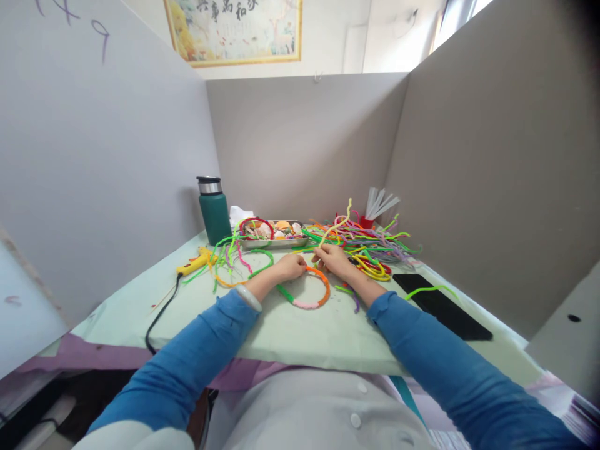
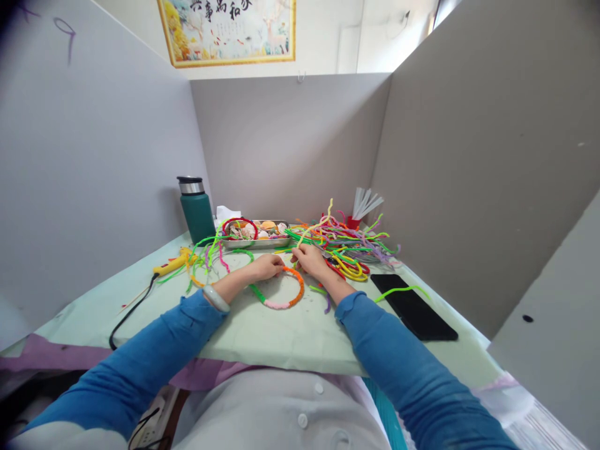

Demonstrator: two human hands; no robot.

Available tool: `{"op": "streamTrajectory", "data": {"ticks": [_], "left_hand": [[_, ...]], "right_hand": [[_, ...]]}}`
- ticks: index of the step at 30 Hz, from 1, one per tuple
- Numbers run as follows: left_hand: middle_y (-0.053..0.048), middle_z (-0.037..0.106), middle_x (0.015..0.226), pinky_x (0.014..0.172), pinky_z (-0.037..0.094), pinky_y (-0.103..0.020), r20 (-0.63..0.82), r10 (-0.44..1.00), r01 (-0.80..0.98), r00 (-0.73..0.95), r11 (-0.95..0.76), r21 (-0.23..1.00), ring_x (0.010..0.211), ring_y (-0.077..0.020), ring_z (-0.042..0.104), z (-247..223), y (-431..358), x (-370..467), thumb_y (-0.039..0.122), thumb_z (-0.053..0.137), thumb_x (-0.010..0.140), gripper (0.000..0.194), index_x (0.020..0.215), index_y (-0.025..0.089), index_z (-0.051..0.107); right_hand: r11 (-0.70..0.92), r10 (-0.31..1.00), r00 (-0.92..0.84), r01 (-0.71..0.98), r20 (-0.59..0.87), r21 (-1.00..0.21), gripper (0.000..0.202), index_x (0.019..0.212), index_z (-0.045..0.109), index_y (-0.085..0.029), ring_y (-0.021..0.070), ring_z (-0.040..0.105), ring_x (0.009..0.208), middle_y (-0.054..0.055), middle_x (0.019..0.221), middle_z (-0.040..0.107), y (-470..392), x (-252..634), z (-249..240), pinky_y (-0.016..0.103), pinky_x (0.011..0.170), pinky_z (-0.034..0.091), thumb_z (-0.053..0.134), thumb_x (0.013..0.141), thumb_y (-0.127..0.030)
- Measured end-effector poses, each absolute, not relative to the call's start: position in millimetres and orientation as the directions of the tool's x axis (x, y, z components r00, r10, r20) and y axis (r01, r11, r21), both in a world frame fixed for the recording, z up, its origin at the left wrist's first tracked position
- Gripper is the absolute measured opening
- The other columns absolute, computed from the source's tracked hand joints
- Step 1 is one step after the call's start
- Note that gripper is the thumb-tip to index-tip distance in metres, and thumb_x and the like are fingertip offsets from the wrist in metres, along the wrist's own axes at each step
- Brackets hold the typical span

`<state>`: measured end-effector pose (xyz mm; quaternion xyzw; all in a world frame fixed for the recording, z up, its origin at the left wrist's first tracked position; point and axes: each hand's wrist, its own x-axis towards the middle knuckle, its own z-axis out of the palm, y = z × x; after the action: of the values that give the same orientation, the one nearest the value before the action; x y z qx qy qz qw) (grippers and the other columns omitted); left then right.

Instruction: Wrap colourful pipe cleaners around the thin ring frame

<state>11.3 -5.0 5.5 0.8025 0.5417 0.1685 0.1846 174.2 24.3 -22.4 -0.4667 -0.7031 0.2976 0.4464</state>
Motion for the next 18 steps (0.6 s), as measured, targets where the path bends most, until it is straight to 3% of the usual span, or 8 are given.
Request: {"op": "streamTrajectory", "data": {"ticks": [7,18], "left_hand": [[0.001,0.050,0.054,0.045,0.028,-0.020,0.069,0.931,0.776,0.357,-0.337,0.533,0.047,-0.0083,0.040,2.3,-3.3,9.3,0.021,0.048,0.072,0.014,0.066,0.013,0.059],[0.004,0.043,0.050,0.039,0.024,-0.019,0.023,0.936,0.703,0.352,-0.281,0.653,0.040,-0.0061,0.034,7.4,-8.5,11.2,0.017,0.048,0.070,0.008,0.068,0.014,0.055]], "right_hand": [[0.474,0.879,-0.288,0.447,0.380,-0.759,0.028,0.071,0.058,-0.015,0.0099,0.056,0.049,0.004,0.069,0.067,21.9,174.4,-22.2,0.018,0.041,0.040,0.046,0.080,-0.039],[0.517,0.854,-0.269,0.522,0.445,-0.678,0.029,0.069,0.059,-0.014,0.0118,0.056,0.055,0.003,0.067,0.066,19.7,175.6,-18.8,0.020,0.049,0.040,0.045,0.080,-0.037]]}}
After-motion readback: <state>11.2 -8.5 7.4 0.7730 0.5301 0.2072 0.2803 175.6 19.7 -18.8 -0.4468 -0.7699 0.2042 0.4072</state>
